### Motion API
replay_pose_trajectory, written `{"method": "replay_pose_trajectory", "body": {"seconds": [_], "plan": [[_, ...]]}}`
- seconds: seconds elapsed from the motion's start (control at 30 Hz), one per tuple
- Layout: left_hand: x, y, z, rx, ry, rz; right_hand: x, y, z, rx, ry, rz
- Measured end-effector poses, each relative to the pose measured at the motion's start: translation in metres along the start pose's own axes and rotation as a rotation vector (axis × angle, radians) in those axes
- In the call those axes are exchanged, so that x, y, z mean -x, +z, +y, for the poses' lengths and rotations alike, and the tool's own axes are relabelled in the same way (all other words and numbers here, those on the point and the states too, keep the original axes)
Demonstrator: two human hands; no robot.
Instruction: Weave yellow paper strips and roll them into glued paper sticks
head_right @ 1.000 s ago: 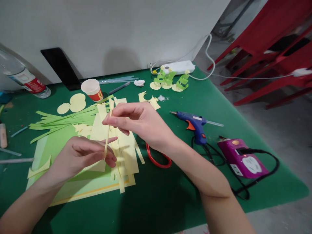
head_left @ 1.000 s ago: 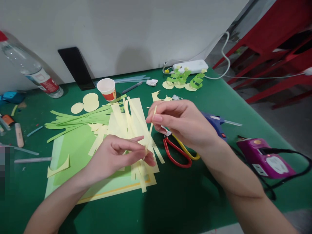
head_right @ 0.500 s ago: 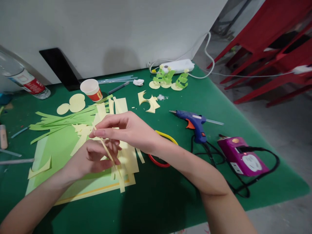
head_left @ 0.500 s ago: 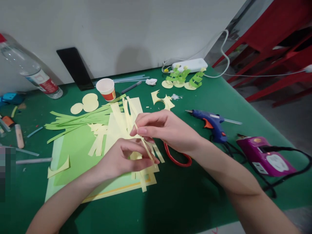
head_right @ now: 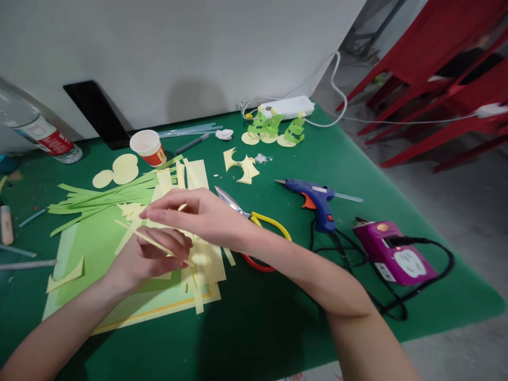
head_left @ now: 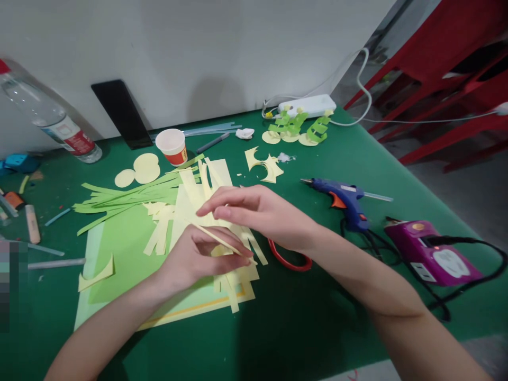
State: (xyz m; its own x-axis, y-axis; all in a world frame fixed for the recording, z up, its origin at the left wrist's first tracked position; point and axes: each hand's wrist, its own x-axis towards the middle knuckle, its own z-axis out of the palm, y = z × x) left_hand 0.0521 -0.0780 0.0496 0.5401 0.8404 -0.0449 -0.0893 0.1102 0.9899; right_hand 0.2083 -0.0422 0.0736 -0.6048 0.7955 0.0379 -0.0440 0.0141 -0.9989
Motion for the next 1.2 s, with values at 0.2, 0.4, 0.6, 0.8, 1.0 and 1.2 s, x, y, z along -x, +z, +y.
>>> {"method": "replay_pose_trajectory", "body": {"seconds": [0.2,0.4,0.6,0.8,1.0,1.2], "plan": [[0.004,-0.01,0.008,-0.055,0.227,0.134,0.015,-0.008,-0.018,0.278,-0.165,0.174],[0.005,-0.012,0.011,-0.077,0.308,0.224,0.021,-0.002,-0.02,0.263,-0.144,0.006],[0.004,-0.015,0.007,-0.204,0.425,0.257,0.013,0.003,-0.01,0.132,-0.072,0.045],[0.002,-0.017,0.008,-0.353,0.592,0.272,0.01,0.002,-0.005,-0.094,0.031,0.026],[0.003,-0.019,0.015,-0.44,0.66,0.315,0.01,0.0,-0.007,-0.204,0.136,0.046],[0.005,-0.022,0.014,-0.423,0.726,0.358,0.012,0.0,-0.007,-0.223,0.113,0.047]]}}
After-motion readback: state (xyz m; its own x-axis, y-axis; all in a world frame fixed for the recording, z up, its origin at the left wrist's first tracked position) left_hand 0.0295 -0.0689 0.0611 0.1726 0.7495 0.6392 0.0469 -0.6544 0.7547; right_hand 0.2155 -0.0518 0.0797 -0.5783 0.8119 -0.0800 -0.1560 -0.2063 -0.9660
